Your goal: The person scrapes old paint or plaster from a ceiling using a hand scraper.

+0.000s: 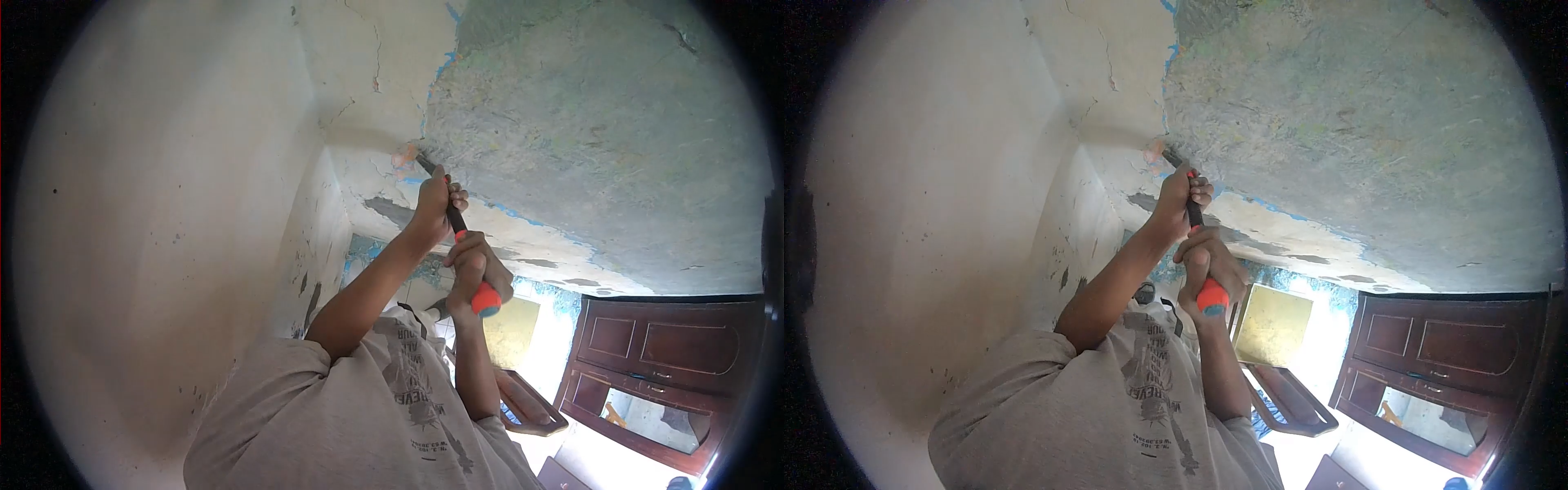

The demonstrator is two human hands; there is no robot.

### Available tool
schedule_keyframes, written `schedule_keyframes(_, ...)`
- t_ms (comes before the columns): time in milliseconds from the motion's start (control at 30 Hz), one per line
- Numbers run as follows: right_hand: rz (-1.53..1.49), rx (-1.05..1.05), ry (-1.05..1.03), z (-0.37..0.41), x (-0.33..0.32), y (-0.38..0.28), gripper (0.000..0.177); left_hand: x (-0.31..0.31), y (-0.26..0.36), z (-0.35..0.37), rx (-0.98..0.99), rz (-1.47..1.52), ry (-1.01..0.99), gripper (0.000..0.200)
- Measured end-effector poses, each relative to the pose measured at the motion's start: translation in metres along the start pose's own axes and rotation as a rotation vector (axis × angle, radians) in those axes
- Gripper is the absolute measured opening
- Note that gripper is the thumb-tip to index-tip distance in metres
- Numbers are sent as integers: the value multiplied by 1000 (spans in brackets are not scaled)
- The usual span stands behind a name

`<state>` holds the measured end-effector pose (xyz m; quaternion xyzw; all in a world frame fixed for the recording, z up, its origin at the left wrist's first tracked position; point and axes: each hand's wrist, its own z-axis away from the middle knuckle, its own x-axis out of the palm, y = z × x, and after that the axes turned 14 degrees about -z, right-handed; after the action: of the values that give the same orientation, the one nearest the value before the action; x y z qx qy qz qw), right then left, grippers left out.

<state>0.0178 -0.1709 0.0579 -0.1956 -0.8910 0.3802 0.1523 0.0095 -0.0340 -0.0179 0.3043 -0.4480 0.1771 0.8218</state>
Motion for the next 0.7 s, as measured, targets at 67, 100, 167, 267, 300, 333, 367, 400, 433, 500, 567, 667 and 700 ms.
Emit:
schedule_keyframes(67, -77, -30, 49, 3, -1, 7, 40, 11, 1, 9, 28, -59, 106, 27)
schedule_keyframes(100, -95, -16, 73, 4, -2, 10, 40, 15, 1, 10, 42, -90, 157, 25)
schedule_keyframes(167, -59, 96, 113, 8, -6, 12, 39, -3, -2, -7, 26, -89, 176, 27)
schedule_keyframes(267, -66, 98, 138, 2, -1, 4, 39, 6, -2, -1, 10, -84, 139, 29)
schedule_keyframes(300, -93, 67, 135, 3, -3, 7, 39, 10, -1, 3, 7, -76, 122, 29)
schedule_keyframes(333, -121, 35, 131, 5, -5, 10, 38, 9, -1, 0, 21, -87, 132, 28)
schedule_keyframes(367, -108, 48, 125, 8, -7, 14, 38, 5, -3, -4, 33, -100, 144, 28)
schedule_keyframes(400, -92, 69, 114, 8, -8, 15, 39, 0, -5, -8, 46, -112, 155, 28)
schedule_keyframes(433, -75, 89, 102, 8, -8, 16, 39, -6, -6, -11, 28, -97, 169, 28)
schedule_keyframes(500, -34, 140, 75, 1, -6, 12, 41, -7, -1, -12, -9, -73, 187, 28)
schedule_keyframes(567, -32, 26, 67, 0, -3, 2, 42, 4, -1, -2, -15, -80, 106, 28)
schedule_keyframes(667, -1, 19, 68, 5, -5, 7, 41, 12, 0, 3, -13, -84, 122, 29)
schedule_keyframes(700, 13, 78, 76, 6, -7, 12, 41, 4, 0, -6, -20, -78, 141, 29)
